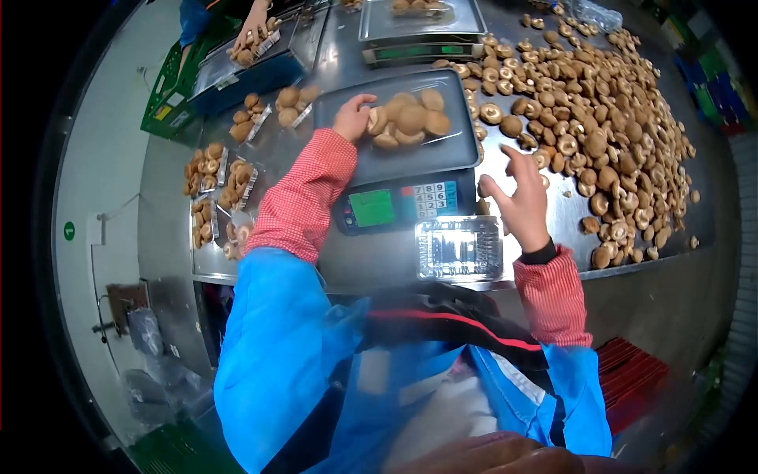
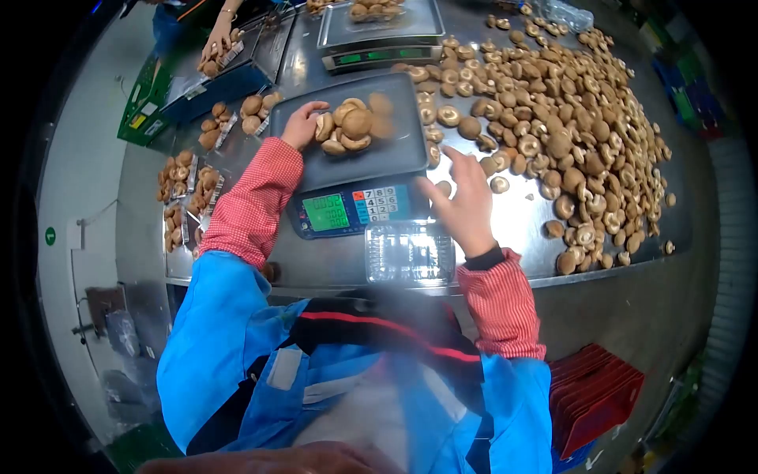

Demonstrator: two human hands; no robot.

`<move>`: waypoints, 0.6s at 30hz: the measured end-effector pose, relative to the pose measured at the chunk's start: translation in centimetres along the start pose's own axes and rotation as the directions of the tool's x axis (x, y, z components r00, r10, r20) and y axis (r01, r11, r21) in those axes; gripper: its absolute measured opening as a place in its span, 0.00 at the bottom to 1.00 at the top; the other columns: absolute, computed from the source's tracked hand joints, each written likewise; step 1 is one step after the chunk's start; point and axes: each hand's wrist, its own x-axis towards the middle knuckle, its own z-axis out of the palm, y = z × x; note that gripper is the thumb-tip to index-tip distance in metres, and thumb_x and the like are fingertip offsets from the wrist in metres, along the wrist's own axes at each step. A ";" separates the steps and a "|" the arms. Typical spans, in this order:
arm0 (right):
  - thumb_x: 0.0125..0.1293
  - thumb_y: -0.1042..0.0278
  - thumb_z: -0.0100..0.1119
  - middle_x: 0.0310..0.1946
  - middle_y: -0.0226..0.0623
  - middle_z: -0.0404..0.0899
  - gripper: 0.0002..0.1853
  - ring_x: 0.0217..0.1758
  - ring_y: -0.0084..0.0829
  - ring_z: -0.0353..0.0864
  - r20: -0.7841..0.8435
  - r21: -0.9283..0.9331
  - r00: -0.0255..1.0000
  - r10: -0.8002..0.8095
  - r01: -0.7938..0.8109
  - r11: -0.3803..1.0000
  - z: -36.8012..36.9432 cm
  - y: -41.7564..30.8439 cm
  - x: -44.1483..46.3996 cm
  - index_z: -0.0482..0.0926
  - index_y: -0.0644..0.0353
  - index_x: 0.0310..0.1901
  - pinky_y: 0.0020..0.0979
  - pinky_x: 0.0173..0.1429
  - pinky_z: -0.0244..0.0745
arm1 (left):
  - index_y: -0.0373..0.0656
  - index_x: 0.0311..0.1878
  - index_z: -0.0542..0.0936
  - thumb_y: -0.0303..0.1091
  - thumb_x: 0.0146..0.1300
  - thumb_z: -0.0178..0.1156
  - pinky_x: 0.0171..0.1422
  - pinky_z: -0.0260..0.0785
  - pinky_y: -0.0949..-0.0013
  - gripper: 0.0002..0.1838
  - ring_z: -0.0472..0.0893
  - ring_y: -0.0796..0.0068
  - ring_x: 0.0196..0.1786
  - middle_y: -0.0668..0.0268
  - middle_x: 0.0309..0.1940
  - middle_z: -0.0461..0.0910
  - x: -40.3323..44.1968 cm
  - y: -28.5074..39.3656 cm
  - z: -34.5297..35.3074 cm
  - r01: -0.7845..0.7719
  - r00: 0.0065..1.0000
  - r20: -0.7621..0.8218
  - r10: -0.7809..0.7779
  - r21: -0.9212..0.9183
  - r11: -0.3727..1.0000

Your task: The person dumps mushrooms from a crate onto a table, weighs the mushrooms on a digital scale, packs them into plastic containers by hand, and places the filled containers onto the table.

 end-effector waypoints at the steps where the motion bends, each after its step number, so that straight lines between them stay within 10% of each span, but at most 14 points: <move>1: 0.52 0.53 0.71 0.39 0.41 0.72 0.32 0.43 0.41 0.74 -0.042 -0.035 0.982 -0.187 0.185 0.982 1.2 -1.1 1.8 0.73 0.60 0.56 0.39 0.48 0.70 | 0.44 0.52 0.81 0.28 0.64 0.51 0.49 0.73 0.70 0.16 0.82 0.72 0.42 0.59 0.40 0.84 -0.3 0.8 0.1 0.010 1.000 -0.010 -0.009 0.030 0.999; 6: 0.47 0.51 0.73 0.45 0.40 0.73 0.37 0.53 0.41 0.72 0.025 -0.179 0.894 -0.447 0.444 0.878 6.1 -8.0 8.5 0.72 0.56 0.59 0.46 0.57 0.65 | 0.47 0.54 0.80 0.28 0.67 0.52 0.47 0.71 0.70 0.15 0.79 0.76 0.39 0.61 0.36 0.82 -3.4 6.8 -0.2 0.098 0.995 -0.038 -0.095 0.081 0.992; 7: 0.48 0.51 0.72 0.44 0.40 0.73 0.34 0.53 0.41 0.72 0.028 -0.184 0.887 -0.461 0.458 0.870 7.7 -8.5 9.4 0.74 0.56 0.56 0.47 0.58 0.65 | 0.47 0.57 0.78 0.31 0.65 0.51 0.49 0.74 0.64 0.18 0.83 0.64 0.43 0.53 0.40 0.83 -2.7 5.2 0.0 0.070 0.997 -0.046 -0.063 0.175 0.982; 12: 0.48 0.53 0.69 0.39 0.37 0.76 0.17 0.50 0.40 0.74 0.106 -0.221 0.815 -0.569 0.578 0.786 13.4 -7.4 12.0 0.79 0.57 0.33 0.46 0.57 0.66 | 0.48 0.58 0.77 0.38 0.67 0.52 0.40 0.76 0.65 0.18 0.82 0.68 0.35 0.58 0.40 0.83 -0.9 -1.3 2.0 -0.154 0.987 -0.059 0.146 -0.152 0.976; 15: 0.45 0.54 0.70 0.33 0.37 0.76 0.17 0.44 0.41 0.75 0.049 -0.164 0.894 -0.446 0.447 0.879 9.9 -7.9 11.7 0.80 0.56 0.32 0.46 0.50 0.67 | 0.44 0.63 0.72 0.42 0.72 0.51 0.31 0.71 0.77 0.20 0.77 0.81 0.28 0.65 0.39 0.80 -3.5 4.2 -0.8 0.304 0.953 0.119 -0.280 -0.339 0.890; 18: 0.49 0.54 0.70 0.34 0.42 0.78 0.19 0.40 0.45 0.76 -0.212 -0.112 0.920 -0.329 0.312 0.944 5.4 -2.8 10.2 0.81 0.60 0.37 0.43 0.44 0.69 | 0.44 0.62 0.72 0.46 0.73 0.50 0.25 0.67 0.81 0.21 0.72 0.85 0.24 0.67 0.36 0.79 -5.3 4.7 -2.4 0.330 0.938 0.037 -0.345 -0.395 0.857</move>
